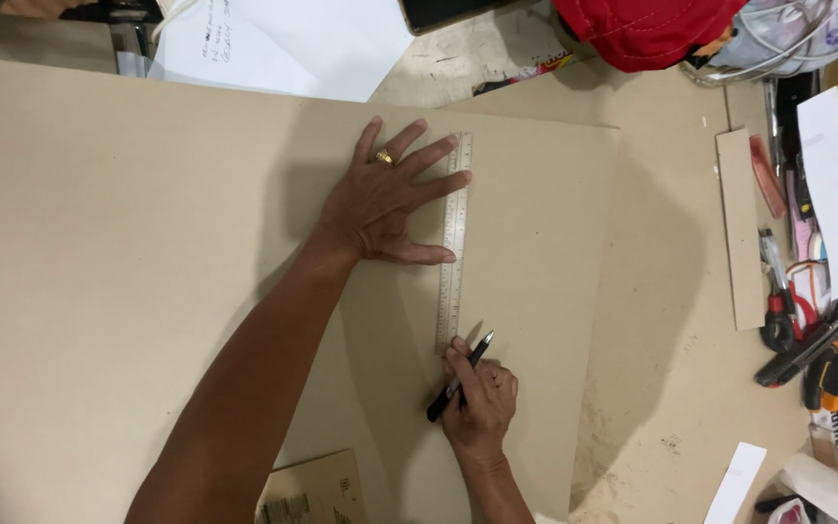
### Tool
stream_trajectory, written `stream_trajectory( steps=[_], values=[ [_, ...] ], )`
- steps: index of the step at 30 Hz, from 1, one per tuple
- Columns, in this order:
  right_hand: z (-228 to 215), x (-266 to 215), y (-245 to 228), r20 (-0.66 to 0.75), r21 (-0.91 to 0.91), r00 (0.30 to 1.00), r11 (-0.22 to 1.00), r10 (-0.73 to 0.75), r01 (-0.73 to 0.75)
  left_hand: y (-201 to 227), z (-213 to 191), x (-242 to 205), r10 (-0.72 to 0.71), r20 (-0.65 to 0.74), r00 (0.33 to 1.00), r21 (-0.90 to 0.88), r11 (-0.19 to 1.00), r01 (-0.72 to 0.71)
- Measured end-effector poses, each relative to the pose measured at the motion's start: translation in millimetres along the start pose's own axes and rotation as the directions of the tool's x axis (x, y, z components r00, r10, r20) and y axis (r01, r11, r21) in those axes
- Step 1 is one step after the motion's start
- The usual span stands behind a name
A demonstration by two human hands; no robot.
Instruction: The person measures and marks lines on a large sheet of cardboard using a ruler and a pen. They repeatedly reposition the ruler to draw straight lines across the surface. The person also briefly handles a green document and a hammer is visible on the table.
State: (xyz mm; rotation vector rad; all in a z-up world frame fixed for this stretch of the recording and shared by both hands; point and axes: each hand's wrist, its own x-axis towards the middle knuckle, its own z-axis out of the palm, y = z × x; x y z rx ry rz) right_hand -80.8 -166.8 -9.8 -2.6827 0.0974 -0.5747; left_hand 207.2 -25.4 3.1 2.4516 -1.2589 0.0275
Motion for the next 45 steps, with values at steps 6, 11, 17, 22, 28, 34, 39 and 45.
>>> stream_trajectory(
  steps=[6, 11, 17, 22, 28, 34, 39, 45],
  values=[
    [0, 5, -3, -0.035, 0.024, 0.999, 1.0, 0.003, -0.002, -1, 1, 0, -0.01, 0.05, 0.999, -0.003, 1.0, 0.01],
    [-1, 6, -3, -0.025, 0.021, 1.0, 1.0, -0.007, 0.007, -3, 1, 0, -0.001, 0.043, 0.999, -0.037, 0.999, 0.003],
    [-2, 2, -1, 0.028, 0.03, 1.0, 0.999, 0.014, -0.015, -2, 1, 2, -0.026, 0.108, 0.994, -0.027, 0.999, 0.029],
    [-1, 0, 2, 0.034, 0.029, 0.999, 0.999, 0.013, -0.014, -2, 2, 2, -0.022, 0.086, 0.996, -0.004, 1.0, 0.023],
    [-2, 3, -2, 0.031, 0.03, 0.999, 0.999, 0.028, -0.028, -3, 2, 2, -0.02, 0.097, 0.995, 0.002, 1.0, 0.02],
    [-4, 6, -4, 0.038, 0.03, 0.997, 0.997, 0.066, -0.067, -2, 2, 2, -0.029, 0.111, 0.993, 0.007, 1.0, 0.028],
    [-3, 0, 1, 0.078, 0.057, 0.995, 0.996, 0.069, -0.073, -3, 4, 1, -0.036, 0.098, 0.995, 0.008, 0.999, 0.035],
    [-4, 5, -2, 0.035, 0.093, 0.997, 0.993, 0.068, -0.071, -4, 4, 1, -0.016, 0.059, 0.998, -0.04, 0.999, 0.019]
  ],
)
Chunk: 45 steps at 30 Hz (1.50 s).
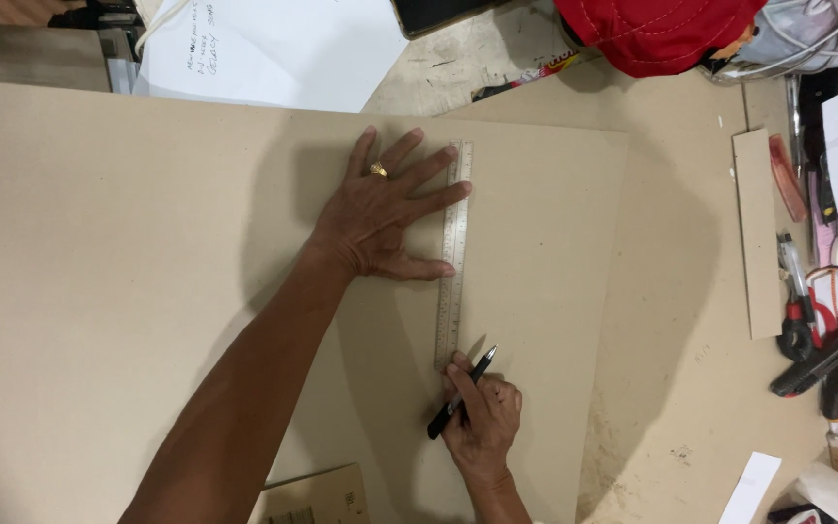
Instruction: The person measures and marks lines on a large sheet of cardboard using a ruler and a pen. They repeatedly reposition the ruler to draw straight lines across the surface. The person also briefly handles a green document and a hammer is visible on the table.
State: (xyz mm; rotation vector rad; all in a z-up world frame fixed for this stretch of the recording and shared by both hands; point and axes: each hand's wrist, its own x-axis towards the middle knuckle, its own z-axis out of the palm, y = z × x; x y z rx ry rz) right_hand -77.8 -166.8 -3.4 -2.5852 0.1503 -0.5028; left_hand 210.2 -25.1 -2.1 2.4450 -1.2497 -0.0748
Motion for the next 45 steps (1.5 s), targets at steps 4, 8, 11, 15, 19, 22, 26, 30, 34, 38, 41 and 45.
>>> stream_trajectory(
  steps=[4, 8, 11, 15, 19, 22, 26, 30, 34, 38, 41, 45],
  values=[
    [0, -3, 3, 0.036, -0.006, 0.999, 1.0, 0.028, -0.027, 1, -2, 2, -0.017, 0.057, 0.998, 0.004, 1.0, 0.017],
    [-1, 1, -1, 0.032, -0.002, 0.999, 0.999, 0.041, -0.041, 0, -2, 2, -0.02, 0.076, 0.997, -0.011, 1.0, 0.021],
    [1, -2, 2, 0.027, 0.001, 1.0, 1.0, 0.015, -0.015, -1, -1, 1, -0.017, 0.052, 0.998, -0.007, 1.0, 0.018],
    [2, -14, 16, -0.017, 0.001, 0.998, 0.998, -0.062, 0.062, -3, -3, 7, -0.047, 0.182, 0.982, 0.062, 0.997, 0.037],
    [-15, 28, -20, 0.04, 0.232, 0.945, 0.917, 0.325, -0.326, -3, 1, 2, -0.016, 0.088, 0.996, -0.012, 1.0, 0.017],
    [-12, 63, 9, -0.03, 0.376, 0.856, 0.8, 0.515, -0.468, -2, 2, 1, 0.003, -0.033, 0.999, -0.013, 1.0, -0.004],
    [-9, 159, 33, 0.04, 0.512, 0.836, 0.707, 0.548, -0.488, 1, -2, 2, -0.017, 0.049, 0.999, -0.022, 1.0, 0.018],
    [28, 239, 56, 0.121, 0.602, 0.9, 0.69, 0.418, -0.402, 8, -17, 6, -0.129, 0.162, 0.978, 0.12, 0.987, 0.111],
    [39, 284, 39, 0.177, 0.585, 0.902, 0.694, 0.395, -0.419, 9, -15, 6, -0.139, 0.175, 0.975, 0.097, 0.988, 0.123],
    [41, 288, 32, 0.214, 0.528, 0.89, 0.719, 0.402, -0.452, 11, -15, 6, -0.146, 0.191, 0.971, 0.076, 0.988, 0.134],
    [50, 285, 45, 0.21, 0.49, 0.891, 0.745, 0.402, -0.452, 11, -12, 7, -0.155, 0.187, 0.97, 0.097, 0.986, 0.139],
    [41, 291, 29, 0.197, 0.438, 0.907, 0.794, 0.373, -0.422, 11, -9, 7, -0.153, 0.18, 0.972, 0.093, 0.986, 0.138]
  ],
)
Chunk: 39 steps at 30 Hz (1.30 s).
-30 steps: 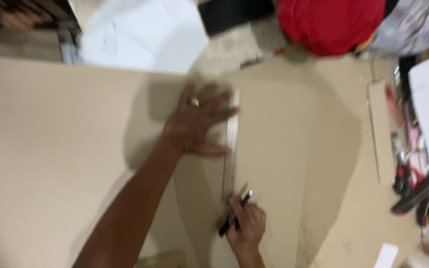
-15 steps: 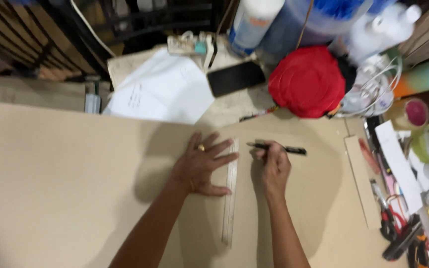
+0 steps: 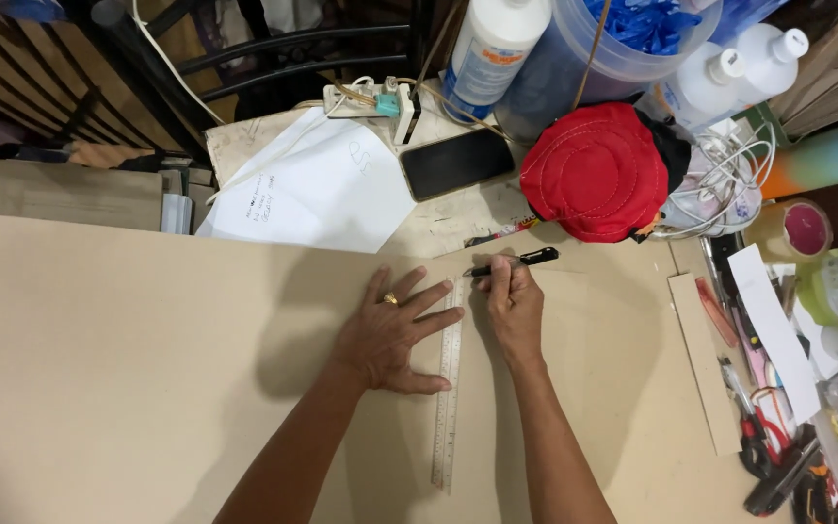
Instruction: The person measures and marks lines on a large sheet of cardboard using a ruler and a pen. They repeatedly reposition the ruler to draw straight lines across the surface. The person also briefly handles a green document and a hammer is visible on the table.
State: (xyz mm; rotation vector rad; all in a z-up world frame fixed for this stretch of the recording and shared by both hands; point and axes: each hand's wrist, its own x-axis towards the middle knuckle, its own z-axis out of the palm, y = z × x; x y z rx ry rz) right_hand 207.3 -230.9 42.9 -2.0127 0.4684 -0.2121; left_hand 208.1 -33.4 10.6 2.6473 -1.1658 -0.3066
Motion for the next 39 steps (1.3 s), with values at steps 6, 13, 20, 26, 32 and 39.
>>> stream_trajectory(
  steps=[6, 13, 20, 26, 32, 39],
  values=[
    [5, 2, 11, -0.04, -0.03, 0.999, 0.999, -0.021, 0.02, -1, 4, -2, 0.008, -0.072, 0.997, -0.023, 1.0, -0.01],
    [-81, -85, 21, -0.502, 0.374, 0.811, 0.921, 0.301, -0.11, -6, 3, -7, 0.077, -0.207, 0.975, -0.084, 0.992, -0.096],
    [-121, -315, 118, -0.487, -0.027, 0.872, 0.997, 0.051, -0.074, -10, 15, -6, 0.149, -0.405, 0.902, -0.016, 0.985, -0.17],
    [-145, -416, 71, -0.536, -0.117, 0.781, 0.888, 0.321, -0.445, 75, 38, -36, 0.0, -0.571, 0.821, -0.007, 1.0, -0.005],
    [-206, -419, 159, -0.345, -0.146, 0.91, 0.944, 0.232, -0.296, 245, 57, -134, -0.278, -0.225, 0.934, 0.096, 0.947, 0.306],
    [-226, -433, 98, -0.018, -0.365, 0.99, 0.921, 0.137, -0.134, 287, 71, -218, -0.315, 0.09, 0.945, -0.027, 0.947, 0.319]
  ],
)
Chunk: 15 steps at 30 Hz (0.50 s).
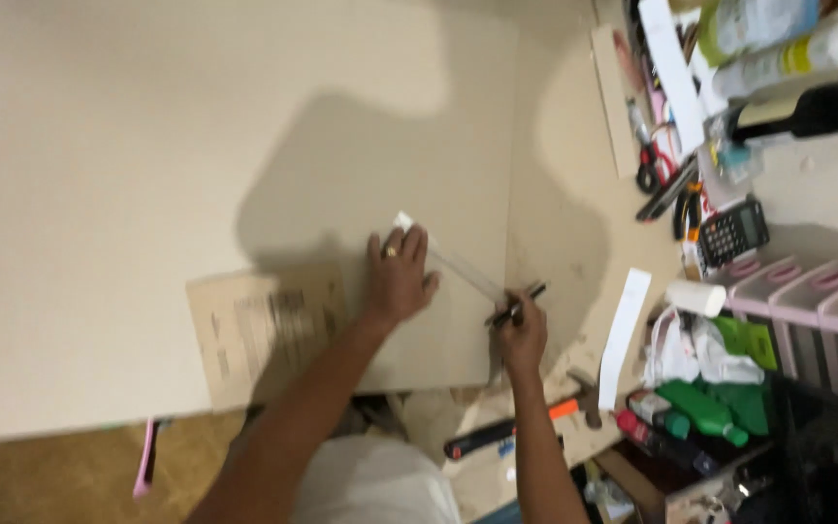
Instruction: The person measures and marks lines on a large sheet of cardboard using a ruler and a pen. They repeatedly reposition the ruler to draw straight lines across the surface. The person also briefly handles a green document and a hammer is visible on the table.
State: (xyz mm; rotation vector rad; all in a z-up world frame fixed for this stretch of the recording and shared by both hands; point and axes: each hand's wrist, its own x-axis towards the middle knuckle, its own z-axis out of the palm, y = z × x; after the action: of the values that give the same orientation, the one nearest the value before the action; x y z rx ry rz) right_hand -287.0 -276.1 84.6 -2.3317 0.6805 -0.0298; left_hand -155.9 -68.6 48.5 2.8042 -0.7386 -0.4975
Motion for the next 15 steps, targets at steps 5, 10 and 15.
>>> stream_trajectory(
  steps=[5, 10, 15],
  values=[
    [26, 17, 65, -0.017, 0.235, 0.982, 0.955, 0.188, -0.179, -50, 26, -19, 0.134, -0.171, 0.976, -0.13, 0.979, -0.158],
    [-10, 3, 70, -0.056, 0.452, 0.983, 0.882, 0.176, -0.132, -53, -54, -157, 0.16, -0.311, 0.937, -0.175, 0.959, -0.222],
    [-25, -39, 109, -0.052, 0.817, 0.951, 0.56, 0.303, -0.134, -72, -40, -328, -0.094, 0.131, 0.987, -0.534, 0.832, 0.15]
  ],
)
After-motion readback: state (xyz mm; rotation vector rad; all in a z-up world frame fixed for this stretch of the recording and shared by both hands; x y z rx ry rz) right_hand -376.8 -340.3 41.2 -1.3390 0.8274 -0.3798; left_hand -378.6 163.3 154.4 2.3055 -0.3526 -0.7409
